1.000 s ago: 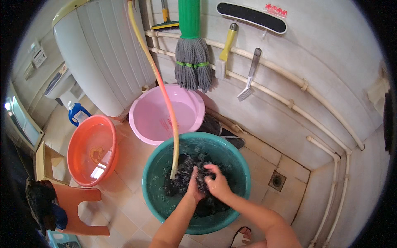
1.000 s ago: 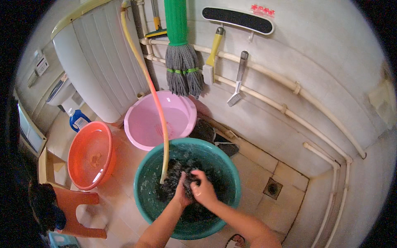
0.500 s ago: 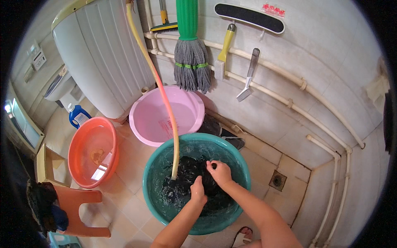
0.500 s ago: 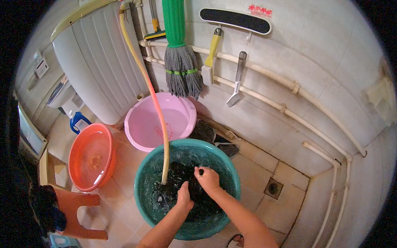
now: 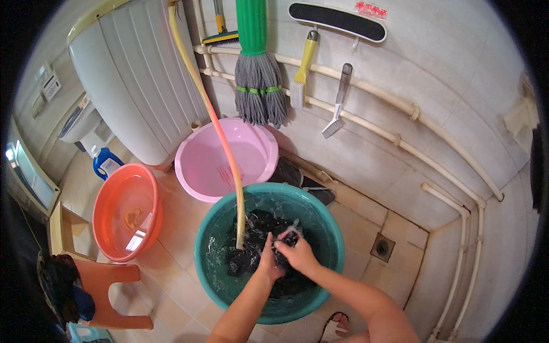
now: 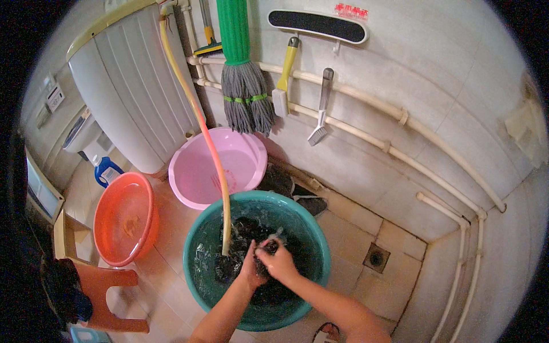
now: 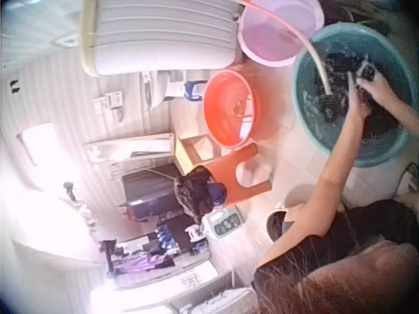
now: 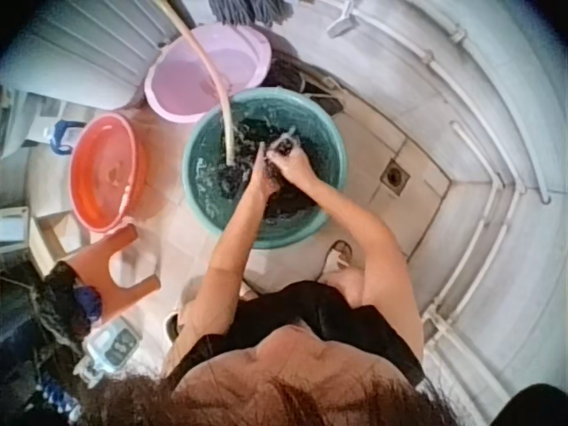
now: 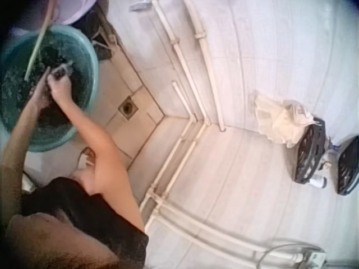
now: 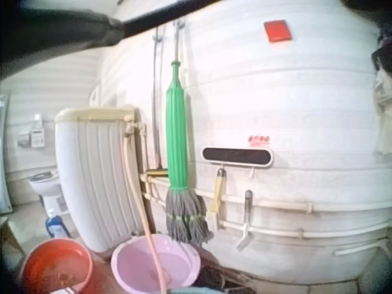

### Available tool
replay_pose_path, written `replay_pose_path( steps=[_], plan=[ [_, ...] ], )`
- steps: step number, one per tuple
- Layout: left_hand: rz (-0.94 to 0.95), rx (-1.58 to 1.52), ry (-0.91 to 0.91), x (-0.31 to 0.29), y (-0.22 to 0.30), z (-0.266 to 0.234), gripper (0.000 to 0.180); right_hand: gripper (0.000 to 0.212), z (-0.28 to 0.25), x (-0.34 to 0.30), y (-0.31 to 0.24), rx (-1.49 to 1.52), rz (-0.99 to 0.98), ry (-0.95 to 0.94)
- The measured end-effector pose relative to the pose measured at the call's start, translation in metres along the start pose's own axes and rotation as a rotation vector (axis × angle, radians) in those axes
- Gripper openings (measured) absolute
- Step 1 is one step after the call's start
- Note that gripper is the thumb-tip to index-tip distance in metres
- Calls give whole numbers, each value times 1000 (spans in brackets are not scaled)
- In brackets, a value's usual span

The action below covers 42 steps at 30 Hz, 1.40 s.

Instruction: The person washes dark garments by hand in a teal basin, repeatedly submerging, scrubbing, and wringing the fabric. They rinse the items using a hose and transfer them between basins.

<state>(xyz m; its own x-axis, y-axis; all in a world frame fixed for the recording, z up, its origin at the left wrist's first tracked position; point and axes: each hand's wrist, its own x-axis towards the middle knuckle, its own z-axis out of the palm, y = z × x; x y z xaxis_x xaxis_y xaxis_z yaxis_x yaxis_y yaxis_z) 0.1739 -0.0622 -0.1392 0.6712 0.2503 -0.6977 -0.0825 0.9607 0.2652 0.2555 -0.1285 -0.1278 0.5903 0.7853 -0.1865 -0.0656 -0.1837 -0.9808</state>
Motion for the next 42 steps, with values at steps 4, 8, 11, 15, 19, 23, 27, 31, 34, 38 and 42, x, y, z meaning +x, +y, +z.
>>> replay_pose_path(
  steps=[4,8,11,15,19,23,27,31,34,38,42],
  plan=[
    [178,-239,-384,12,-18,-37,47,26,29,-46,-49,-393,-371,-18],
    [372,-221,-283,39,-34,-60,39,22,17,-35,-54,-525,-556,-9],
    [299,166,305,-23,-14,20,28,32,-9,-3,-49,-636,-118,132],
    [547,842,390,-36,-10,31,22,56,-52,8,-61,-875,-135,135],
    [606,1531,323,-48,-26,53,27,86,-56,18,-59,-285,266,-268],
    [758,1612,37,-28,-53,28,37,80,-46,28,-10,-481,129,-319],
    [868,1438,109,-21,-33,4,27,63,-25,22,22,-767,-17,-31],
    [782,937,503,-6,-26,-23,34,68,-11,32,46,-883,182,-112],
    [567,567,558,-7,-14,-17,45,68,-17,35,29,-597,301,101],
    [326,24,102,-10,-3,-10,51,47,-13,-3,-10,-319,-282,-104],
    [82,-214,-387,-27,19,2,48,34,8,-56,-73,-406,-353,-371]
  ],
)
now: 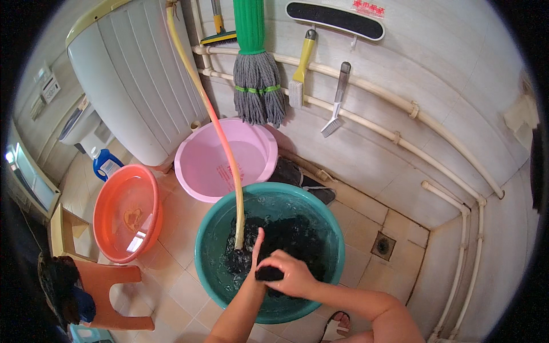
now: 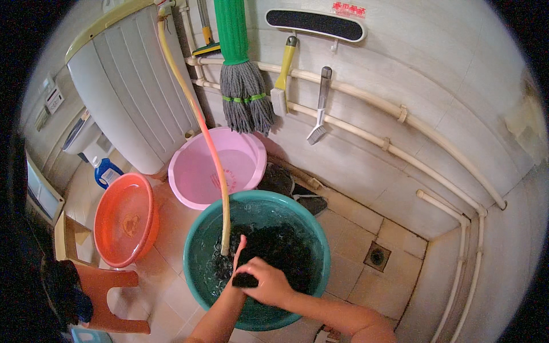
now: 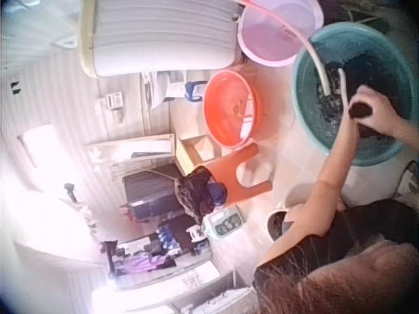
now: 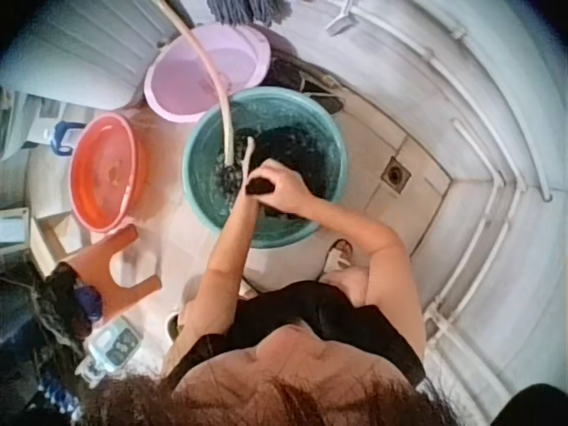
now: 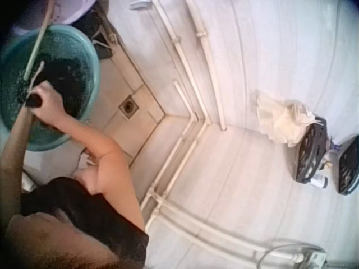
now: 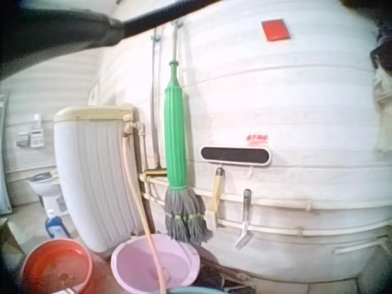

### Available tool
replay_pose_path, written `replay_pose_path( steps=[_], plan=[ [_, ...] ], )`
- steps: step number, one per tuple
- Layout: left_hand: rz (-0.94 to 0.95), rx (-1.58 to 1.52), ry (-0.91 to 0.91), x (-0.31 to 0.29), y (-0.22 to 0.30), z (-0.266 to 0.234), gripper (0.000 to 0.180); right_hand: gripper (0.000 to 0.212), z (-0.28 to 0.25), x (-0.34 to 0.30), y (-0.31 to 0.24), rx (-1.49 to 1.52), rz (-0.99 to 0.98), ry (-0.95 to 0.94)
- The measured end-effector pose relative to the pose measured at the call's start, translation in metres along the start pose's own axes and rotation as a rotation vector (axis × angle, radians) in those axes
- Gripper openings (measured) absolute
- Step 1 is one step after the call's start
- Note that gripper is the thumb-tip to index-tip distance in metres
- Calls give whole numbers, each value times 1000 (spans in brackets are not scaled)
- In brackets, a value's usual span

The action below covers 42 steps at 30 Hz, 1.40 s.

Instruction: The person washes dark garments by hand in a teal basin, repeatedly submerging, scrubbing, and wringing the fabric. They rinse the items using a hose and transfer them between basins.

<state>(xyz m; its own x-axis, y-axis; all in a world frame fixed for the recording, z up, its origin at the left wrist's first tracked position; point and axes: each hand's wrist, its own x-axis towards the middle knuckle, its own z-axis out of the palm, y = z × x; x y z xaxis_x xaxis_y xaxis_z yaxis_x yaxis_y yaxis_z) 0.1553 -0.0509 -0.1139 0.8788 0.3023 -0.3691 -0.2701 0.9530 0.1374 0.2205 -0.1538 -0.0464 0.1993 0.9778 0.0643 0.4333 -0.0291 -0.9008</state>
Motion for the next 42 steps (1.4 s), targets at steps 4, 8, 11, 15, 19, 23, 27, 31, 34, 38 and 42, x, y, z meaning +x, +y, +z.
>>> replay_pose_path(
  steps=[4,8,11,15,19,23,27,31,34,38,42],
  plan=[
    [75,-98,-162,6,-11,-19,42,31,12,-1,-5,-83,-82,-9],
    [229,-8,131,4,-23,-31,36,35,11,8,23,-236,-289,113],
    [332,250,453,-3,-22,-6,32,33,-2,24,43,-223,-181,250],
    [384,799,503,-12,-11,18,27,44,-50,47,69,-263,322,393],
    [15,1120,454,-30,25,55,55,32,-72,34,76,-560,129,494],
    [109,1811,362,-52,30,13,66,34,-60,25,60,-676,149,257],
    [630,2425,53,-57,26,4,66,73,-22,7,82,-809,91,-20],
    [443,2462,289,-42,23,-18,55,74,1,11,117,-843,113,-137],
    [213,2387,295,-33,21,-37,51,71,9,16,158,-829,205,-271],
    [187,2346,298,-41,16,-35,34,59,-10,29,114,-747,143,-208],
    [800,2073,162,-35,14,-26,56,28,-53,32,45,-331,115,347]
  ],
)
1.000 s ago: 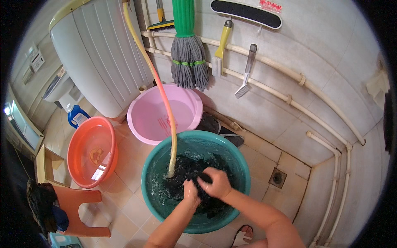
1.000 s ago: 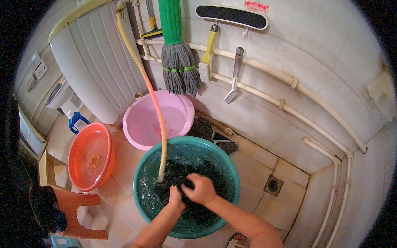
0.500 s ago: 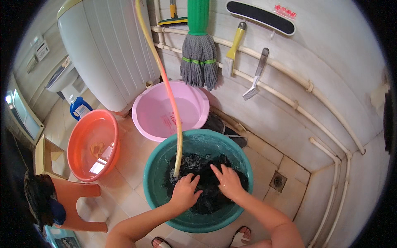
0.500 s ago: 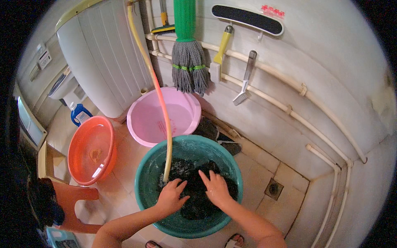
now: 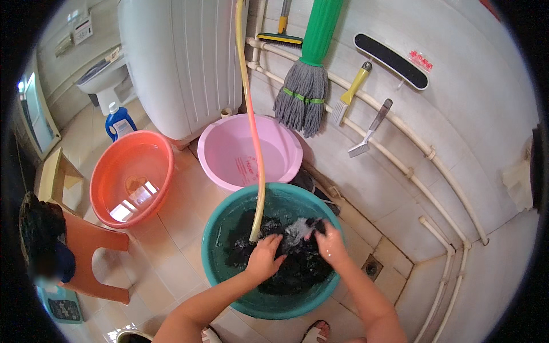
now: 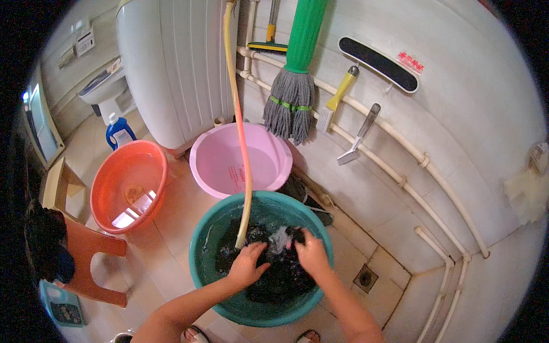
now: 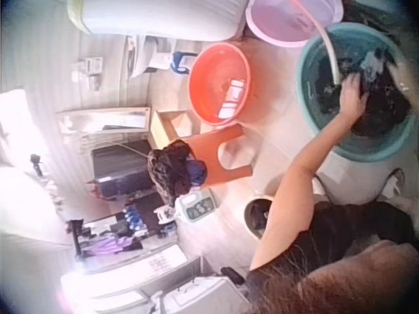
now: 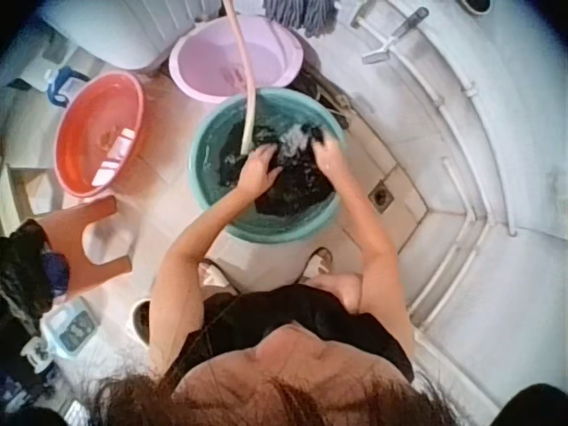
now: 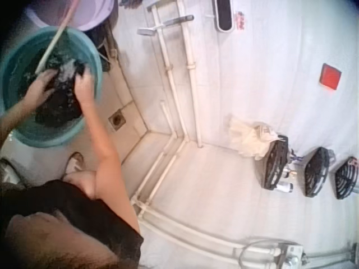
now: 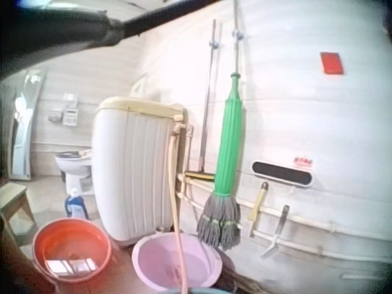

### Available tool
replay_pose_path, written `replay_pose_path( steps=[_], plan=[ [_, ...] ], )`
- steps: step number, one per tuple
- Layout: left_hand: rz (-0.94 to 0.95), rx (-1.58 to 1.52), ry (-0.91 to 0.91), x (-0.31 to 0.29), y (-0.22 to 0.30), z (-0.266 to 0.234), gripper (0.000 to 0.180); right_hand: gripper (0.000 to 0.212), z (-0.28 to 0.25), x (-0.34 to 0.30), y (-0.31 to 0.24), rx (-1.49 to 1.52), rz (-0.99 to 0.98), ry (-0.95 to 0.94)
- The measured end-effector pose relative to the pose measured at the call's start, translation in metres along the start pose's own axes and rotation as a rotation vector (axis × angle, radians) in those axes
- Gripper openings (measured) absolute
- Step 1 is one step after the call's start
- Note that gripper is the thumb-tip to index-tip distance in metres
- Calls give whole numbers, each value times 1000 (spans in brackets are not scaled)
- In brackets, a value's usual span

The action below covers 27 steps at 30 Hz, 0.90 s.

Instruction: The person washes dark garments by hand in a teal basin, repeatedly submerging, scrubbing, and wringing the fabric. They rinse the items using a hose and transfer them between basins.

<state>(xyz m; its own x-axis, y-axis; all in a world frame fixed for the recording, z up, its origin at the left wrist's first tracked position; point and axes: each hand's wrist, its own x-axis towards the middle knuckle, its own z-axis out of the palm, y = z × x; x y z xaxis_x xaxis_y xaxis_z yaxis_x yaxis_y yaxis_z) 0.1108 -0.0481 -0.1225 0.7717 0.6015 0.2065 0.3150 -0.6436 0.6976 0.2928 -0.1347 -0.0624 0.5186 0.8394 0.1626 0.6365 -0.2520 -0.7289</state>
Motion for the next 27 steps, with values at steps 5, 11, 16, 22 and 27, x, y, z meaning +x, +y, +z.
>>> replay_pose_path(
  steps=[5,11,16,22,27],
  plan=[
    [121,-216,153,30,22,-17,61,44,-74,20,-99,590,93,-1],
    [91,-274,-110,32,20,-51,34,48,-139,40,-151,778,18,248],
    [-123,-759,-219,9,57,-110,20,43,-165,47,-152,484,-89,498],
    [-132,-623,-256,7,90,-165,23,32,-167,53,-110,157,-25,580],
    [-218,-255,-282,11,64,-161,40,58,-119,59,-60,-382,5,245]
  ],
)
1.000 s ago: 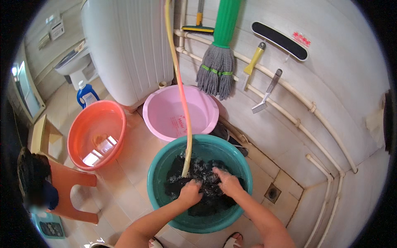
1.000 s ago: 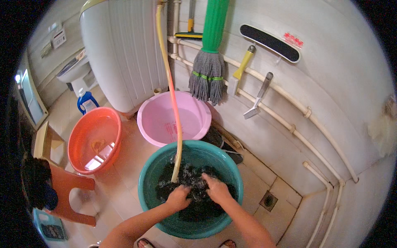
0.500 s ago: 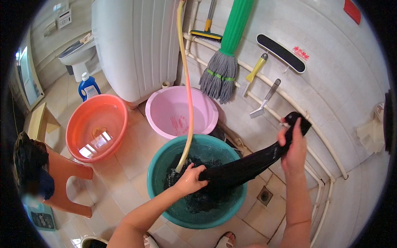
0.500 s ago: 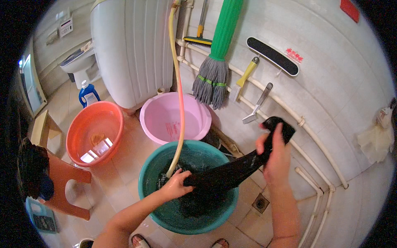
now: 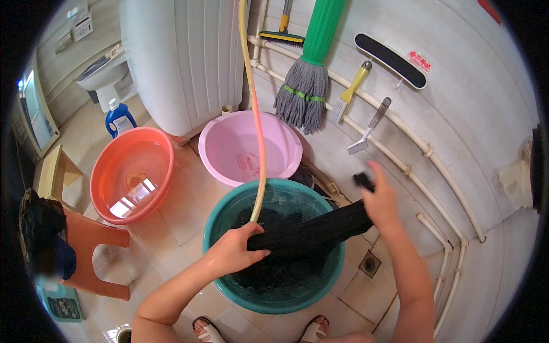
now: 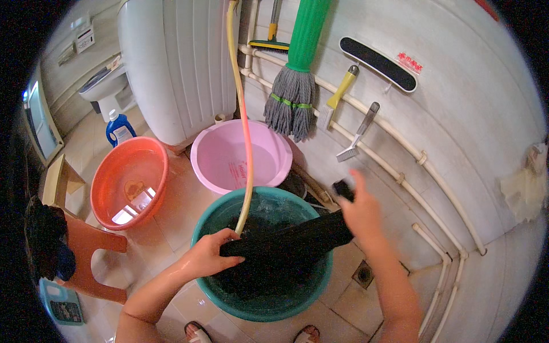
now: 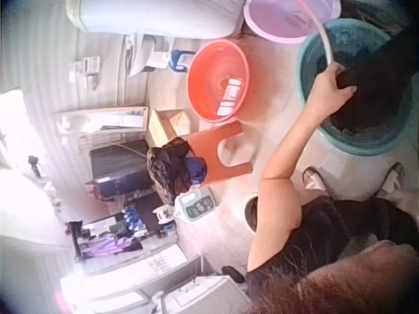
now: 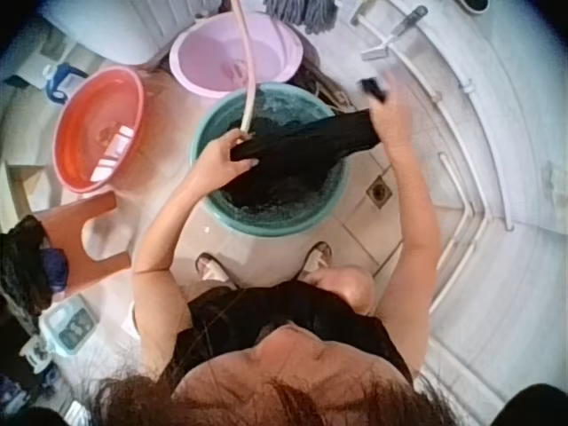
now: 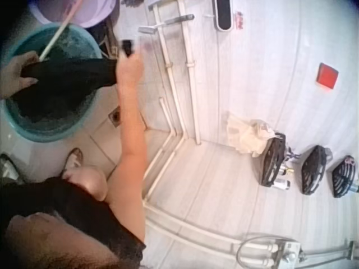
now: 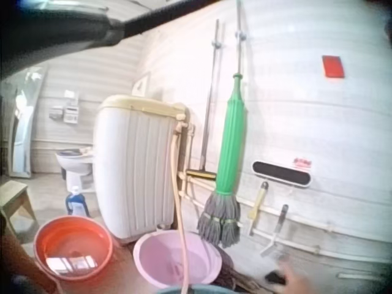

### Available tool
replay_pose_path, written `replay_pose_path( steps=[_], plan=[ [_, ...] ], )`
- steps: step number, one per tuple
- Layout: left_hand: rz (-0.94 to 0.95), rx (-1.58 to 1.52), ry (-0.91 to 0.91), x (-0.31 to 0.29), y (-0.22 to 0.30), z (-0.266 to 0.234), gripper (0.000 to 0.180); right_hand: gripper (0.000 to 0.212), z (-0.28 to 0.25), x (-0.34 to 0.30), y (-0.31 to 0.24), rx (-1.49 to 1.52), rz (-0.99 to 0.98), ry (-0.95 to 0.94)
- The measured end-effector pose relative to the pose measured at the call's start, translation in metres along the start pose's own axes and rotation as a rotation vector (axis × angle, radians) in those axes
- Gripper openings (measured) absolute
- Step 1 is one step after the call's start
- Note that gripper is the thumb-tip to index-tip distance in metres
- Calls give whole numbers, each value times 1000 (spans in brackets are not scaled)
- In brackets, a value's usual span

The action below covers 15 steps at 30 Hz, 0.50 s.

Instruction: The person washes dark garments by hand in a teal basin, repeatedly submerging, scrubbing, and wringing the fabric. They rinse the items using a hose and transfer them between basins.

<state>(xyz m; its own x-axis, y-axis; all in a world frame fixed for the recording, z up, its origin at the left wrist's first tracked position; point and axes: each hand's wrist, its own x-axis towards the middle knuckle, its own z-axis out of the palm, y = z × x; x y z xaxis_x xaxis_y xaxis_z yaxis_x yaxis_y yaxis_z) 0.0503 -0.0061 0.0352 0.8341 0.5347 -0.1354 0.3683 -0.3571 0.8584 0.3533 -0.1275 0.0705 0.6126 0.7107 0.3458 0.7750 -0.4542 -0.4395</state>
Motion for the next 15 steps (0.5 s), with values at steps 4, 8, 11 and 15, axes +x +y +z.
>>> replay_pose_path(
  steps=[4,8,11,15],
  plan=[
    [93,119,21,2,-69,36,51,67,75,-25,11,-217,-269,-296],
    [89,398,-102,-15,-125,77,67,59,117,-67,-5,-161,-702,-374],
    [-12,676,-169,-21,-121,89,75,86,152,-111,11,-90,-766,-838],
    [-35,715,-197,-17,-138,94,101,103,186,-128,18,-267,-658,-962]
  ],
)
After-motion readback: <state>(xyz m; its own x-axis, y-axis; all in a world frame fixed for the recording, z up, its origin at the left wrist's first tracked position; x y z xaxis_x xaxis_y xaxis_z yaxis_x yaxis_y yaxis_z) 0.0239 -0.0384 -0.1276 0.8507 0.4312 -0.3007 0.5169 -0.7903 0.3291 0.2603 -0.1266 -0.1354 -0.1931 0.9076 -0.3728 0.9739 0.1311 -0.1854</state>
